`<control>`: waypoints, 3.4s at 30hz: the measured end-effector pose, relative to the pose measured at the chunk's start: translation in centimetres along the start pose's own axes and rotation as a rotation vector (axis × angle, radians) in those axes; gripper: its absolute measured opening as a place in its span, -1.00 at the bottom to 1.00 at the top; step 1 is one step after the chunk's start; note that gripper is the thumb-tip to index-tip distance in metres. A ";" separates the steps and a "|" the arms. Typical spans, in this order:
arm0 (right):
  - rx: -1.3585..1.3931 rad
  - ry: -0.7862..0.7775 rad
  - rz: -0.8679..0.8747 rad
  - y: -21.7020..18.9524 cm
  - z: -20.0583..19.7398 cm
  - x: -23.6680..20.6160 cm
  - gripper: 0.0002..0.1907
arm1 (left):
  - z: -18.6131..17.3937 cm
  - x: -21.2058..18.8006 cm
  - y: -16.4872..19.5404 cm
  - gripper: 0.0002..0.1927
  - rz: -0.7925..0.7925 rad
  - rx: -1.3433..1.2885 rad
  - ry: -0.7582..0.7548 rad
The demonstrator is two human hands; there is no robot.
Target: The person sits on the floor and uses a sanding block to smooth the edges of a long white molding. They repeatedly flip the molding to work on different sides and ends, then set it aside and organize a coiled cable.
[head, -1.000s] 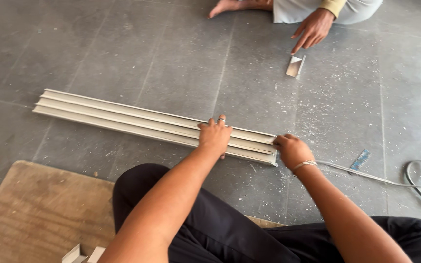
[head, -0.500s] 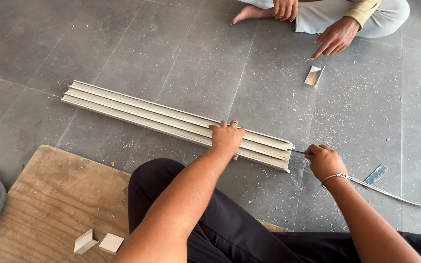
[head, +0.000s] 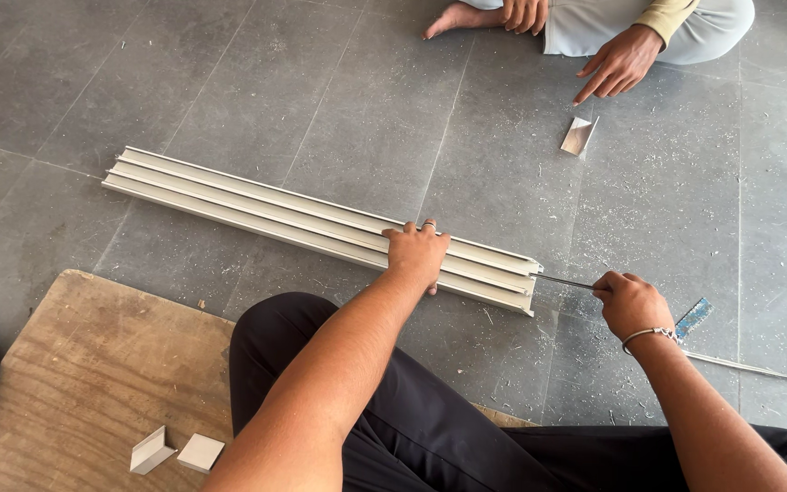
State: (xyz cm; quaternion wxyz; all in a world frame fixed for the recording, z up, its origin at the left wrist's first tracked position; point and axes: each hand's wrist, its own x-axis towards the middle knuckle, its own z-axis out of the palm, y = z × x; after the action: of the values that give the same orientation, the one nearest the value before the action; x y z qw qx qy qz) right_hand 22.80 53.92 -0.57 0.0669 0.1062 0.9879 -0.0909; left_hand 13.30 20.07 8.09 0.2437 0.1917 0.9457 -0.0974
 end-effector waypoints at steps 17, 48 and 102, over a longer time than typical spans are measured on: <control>0.082 -0.074 0.075 0.3 -1.0 -0.2 -0.75 | 0.7 0.3 0.1 -0.04 -0.018 -0.027 0.041; 1.537 0.048 0.425 -1.0 -7.4 -3.6 -0.72 | 0.2 0.1 7.0 -0.04 -0.013 -0.024 0.105; 1.667 -0.005 0.737 -2.5 2.7 -0.8 -0.68 | 3.6 10.6 21.4 -0.85 0.215 -0.716 0.641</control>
State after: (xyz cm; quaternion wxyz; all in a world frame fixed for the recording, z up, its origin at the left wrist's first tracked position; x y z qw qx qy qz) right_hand 23.35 50.86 -2.67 -0.0044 0.4289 0.5058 -0.7485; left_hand 15.02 41.87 -2.23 -0.0004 0.2125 0.9220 0.3236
